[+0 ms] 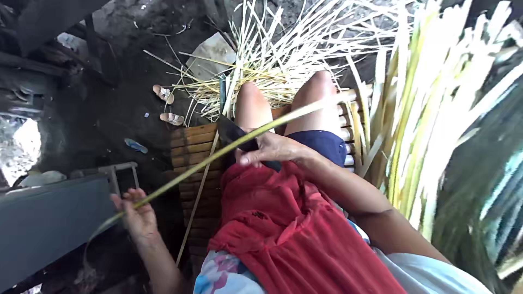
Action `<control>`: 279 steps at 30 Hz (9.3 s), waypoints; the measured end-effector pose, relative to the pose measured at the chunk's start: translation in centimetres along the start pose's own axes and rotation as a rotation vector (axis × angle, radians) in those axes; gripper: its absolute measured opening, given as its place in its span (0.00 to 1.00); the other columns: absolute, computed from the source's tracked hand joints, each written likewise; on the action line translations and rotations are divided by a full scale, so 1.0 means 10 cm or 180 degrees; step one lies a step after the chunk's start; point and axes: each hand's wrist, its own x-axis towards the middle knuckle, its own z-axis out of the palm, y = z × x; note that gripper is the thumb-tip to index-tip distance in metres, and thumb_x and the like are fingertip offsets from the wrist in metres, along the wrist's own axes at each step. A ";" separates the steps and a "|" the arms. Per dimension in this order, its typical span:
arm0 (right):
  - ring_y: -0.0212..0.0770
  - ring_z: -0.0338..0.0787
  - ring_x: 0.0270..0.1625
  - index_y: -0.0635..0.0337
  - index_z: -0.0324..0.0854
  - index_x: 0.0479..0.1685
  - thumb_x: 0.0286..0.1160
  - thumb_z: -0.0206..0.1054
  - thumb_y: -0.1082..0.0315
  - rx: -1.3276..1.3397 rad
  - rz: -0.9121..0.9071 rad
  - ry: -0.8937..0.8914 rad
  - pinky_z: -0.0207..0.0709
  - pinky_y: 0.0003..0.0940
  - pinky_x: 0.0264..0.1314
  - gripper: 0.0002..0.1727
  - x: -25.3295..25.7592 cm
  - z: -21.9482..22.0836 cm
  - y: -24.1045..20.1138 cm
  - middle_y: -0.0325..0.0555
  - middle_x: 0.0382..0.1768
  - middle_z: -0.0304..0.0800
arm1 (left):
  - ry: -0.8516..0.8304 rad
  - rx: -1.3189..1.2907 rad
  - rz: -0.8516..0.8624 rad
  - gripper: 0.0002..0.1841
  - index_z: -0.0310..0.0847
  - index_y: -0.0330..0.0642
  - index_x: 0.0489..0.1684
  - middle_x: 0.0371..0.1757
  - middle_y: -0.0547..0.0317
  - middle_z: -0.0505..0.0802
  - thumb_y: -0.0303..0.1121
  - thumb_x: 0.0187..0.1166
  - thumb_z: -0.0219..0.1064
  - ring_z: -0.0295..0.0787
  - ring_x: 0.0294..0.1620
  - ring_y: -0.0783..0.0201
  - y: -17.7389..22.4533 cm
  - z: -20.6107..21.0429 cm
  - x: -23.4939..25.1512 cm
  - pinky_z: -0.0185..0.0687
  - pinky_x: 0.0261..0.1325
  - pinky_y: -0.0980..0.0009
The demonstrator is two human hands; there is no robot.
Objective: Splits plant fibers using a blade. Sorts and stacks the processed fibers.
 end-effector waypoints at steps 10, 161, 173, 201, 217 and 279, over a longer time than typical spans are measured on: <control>0.34 0.84 0.15 0.57 0.87 0.47 0.92 0.56 0.58 -0.1457 0.0480 0.1175 0.81 0.32 0.18 0.16 -0.42 -0.10 0.66 0.41 0.23 0.90 | -0.2685 0.4097 -0.1841 0.22 0.88 0.36 0.52 0.26 0.56 0.92 0.46 0.92 0.54 0.90 0.24 0.63 -0.47 0.22 -0.60 0.89 0.32 0.63; 0.24 0.83 0.21 0.45 0.80 0.37 0.93 0.50 0.49 -0.2434 -0.0781 0.4403 0.82 0.22 0.26 0.19 -1.88 -0.29 -0.89 0.25 0.22 0.83 | -0.4291 -0.0675 -0.3108 0.27 0.70 0.57 0.24 0.18 0.71 0.71 0.63 0.89 0.45 0.68 0.16 0.75 -0.80 3.89 -1.90 0.67 0.20 0.80; 0.22 0.85 0.29 0.55 0.86 0.32 0.88 0.60 0.50 -0.3112 -0.1191 0.2485 0.81 0.20 0.33 0.21 -1.80 0.06 -0.50 0.33 0.26 0.87 | -0.2444 -0.1120 -0.2984 0.28 0.67 0.56 0.25 0.12 0.75 0.73 0.55 0.95 0.30 0.67 0.10 0.78 -1.26 4.42 -1.19 0.69 0.17 0.82; 0.24 0.83 0.21 0.58 0.85 0.37 0.83 0.67 0.56 -0.2597 -0.0823 0.2701 0.81 0.23 0.23 0.15 -1.28 -0.03 -0.22 0.34 0.23 0.85 | -0.2659 -0.1110 -0.3011 0.27 0.66 0.57 0.20 0.10 0.77 0.71 0.45 0.96 0.30 0.64 0.09 0.80 -0.93 4.01 -1.52 0.65 0.17 0.84; 0.25 0.83 0.20 0.59 0.85 0.29 0.80 0.69 0.56 -0.2406 -0.0699 0.2507 0.81 0.23 0.23 0.16 -1.18 0.03 -0.07 0.35 0.20 0.84 | -0.2552 -0.1114 -0.2700 0.27 0.67 0.56 0.20 0.11 0.74 0.71 0.48 0.96 0.34 0.68 0.12 0.76 -0.91 3.68 -1.56 0.70 0.21 0.81; 0.41 0.82 0.19 0.65 0.85 0.25 0.80 0.68 0.57 -0.4555 -0.0534 0.3021 0.73 0.37 0.21 0.20 -0.87 0.04 -0.01 0.49 0.20 0.84 | -0.2393 -0.0392 -0.2281 0.25 0.75 0.38 0.61 0.10 0.75 0.63 0.40 0.97 0.30 0.55 0.06 0.79 -1.21 4.12 -0.96 0.57 0.11 0.85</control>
